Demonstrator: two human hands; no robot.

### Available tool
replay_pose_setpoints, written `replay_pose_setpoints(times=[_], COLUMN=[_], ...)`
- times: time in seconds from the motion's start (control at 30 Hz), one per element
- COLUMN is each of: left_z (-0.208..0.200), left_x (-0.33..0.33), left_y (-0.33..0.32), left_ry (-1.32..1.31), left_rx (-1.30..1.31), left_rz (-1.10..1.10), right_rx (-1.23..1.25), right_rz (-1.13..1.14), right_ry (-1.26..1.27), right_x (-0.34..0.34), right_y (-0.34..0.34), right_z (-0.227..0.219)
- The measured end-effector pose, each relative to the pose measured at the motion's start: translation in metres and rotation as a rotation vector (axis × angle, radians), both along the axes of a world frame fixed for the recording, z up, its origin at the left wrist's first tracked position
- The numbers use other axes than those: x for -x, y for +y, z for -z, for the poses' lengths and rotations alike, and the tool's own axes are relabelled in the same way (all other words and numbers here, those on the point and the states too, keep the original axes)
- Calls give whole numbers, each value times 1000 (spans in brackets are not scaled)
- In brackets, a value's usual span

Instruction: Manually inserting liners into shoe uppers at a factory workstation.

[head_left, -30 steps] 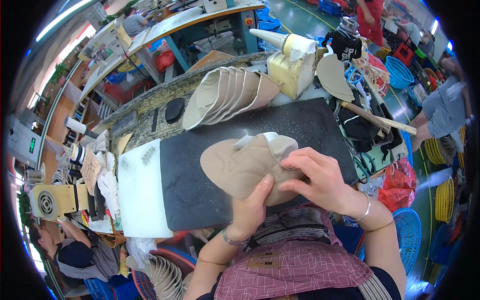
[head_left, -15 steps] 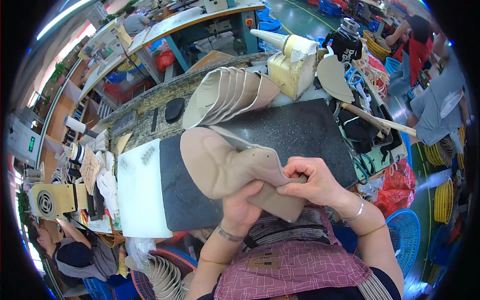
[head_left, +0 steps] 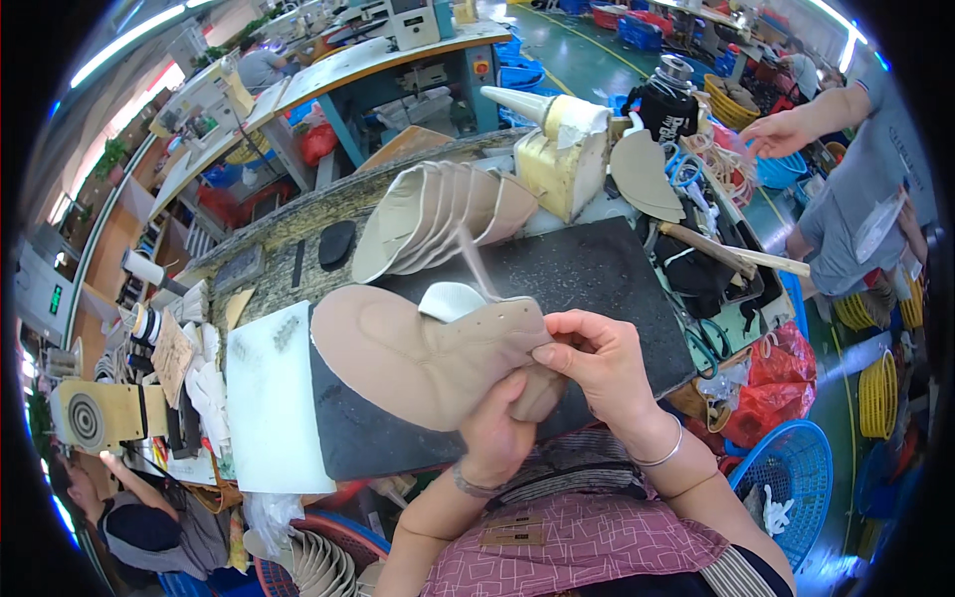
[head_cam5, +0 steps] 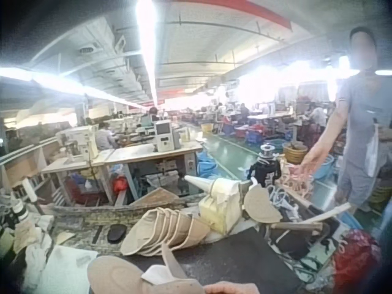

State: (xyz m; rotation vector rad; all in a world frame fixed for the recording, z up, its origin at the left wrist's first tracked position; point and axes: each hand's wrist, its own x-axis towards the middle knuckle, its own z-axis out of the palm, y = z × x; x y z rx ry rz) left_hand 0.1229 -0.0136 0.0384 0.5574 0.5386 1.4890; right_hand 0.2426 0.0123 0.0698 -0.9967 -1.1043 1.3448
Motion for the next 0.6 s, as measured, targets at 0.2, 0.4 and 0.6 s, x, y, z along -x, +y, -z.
replay_pose_setpoints(times=[0.2,0.4,0.6], left_z=[-7,3,14], left_x=[18,23,17], left_y=[4,-1,3], left_ry=[-156,-64,-149], left_rx=[-101,43,149], left_rz=[122,14,81], right_rx=[60,28,-120], right_rz=[-80,-69,38], right_ry=[111,165,131], right_x=[-3,8,11], right_y=[-4,-7,-5], right_z=[1,9,19])
